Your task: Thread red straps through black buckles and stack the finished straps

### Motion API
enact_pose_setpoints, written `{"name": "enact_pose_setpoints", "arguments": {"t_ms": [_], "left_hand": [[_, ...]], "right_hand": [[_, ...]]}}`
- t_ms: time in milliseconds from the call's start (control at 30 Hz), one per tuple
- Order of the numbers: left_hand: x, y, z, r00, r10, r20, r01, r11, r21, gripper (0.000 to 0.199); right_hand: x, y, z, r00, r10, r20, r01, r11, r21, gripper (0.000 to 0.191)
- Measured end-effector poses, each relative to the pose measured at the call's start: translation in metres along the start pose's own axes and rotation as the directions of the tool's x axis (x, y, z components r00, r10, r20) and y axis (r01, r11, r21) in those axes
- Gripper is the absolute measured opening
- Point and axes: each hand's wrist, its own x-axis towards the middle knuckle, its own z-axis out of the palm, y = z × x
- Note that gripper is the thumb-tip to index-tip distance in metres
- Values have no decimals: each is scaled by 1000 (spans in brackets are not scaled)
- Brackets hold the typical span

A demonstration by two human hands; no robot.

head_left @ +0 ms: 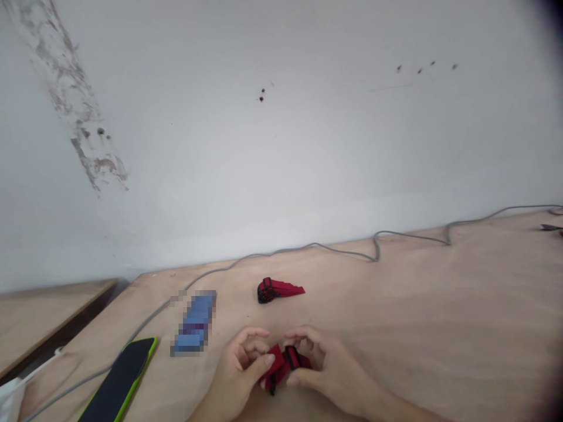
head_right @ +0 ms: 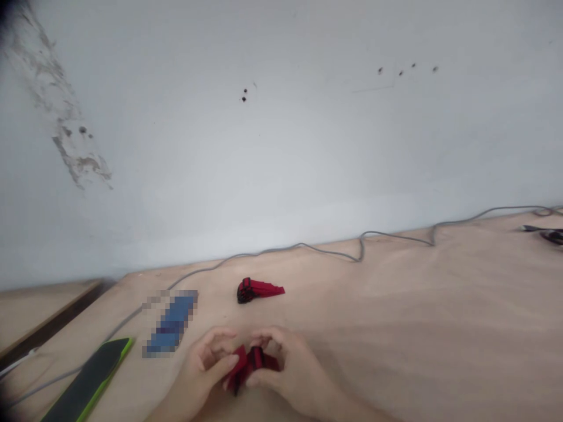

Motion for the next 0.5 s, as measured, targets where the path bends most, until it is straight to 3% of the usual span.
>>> {"name": "enact_pose_setpoints", "arguments": {"t_ms": [133,233,400,500], "left_hand": [[-3,1,3,997,-59,42,60,997,-40,49],[-5,0,7,997,-59,52,62,996,-59,46],[-3,1,8,1000,3,0,-3,996,-93,43],[-2,1,7,1000,-13,6,14,996,-93,46]], "right_hand": [[-3,-7,6,1000,6,7,-7,984,177,43],[-5,-13,8,1000,-3,4,3,985,171,39],[-5,-18,6,987,82,-136,-70,994,87,38],[-5,-19,5,986,82,-142,-78,996,31,38]]}}
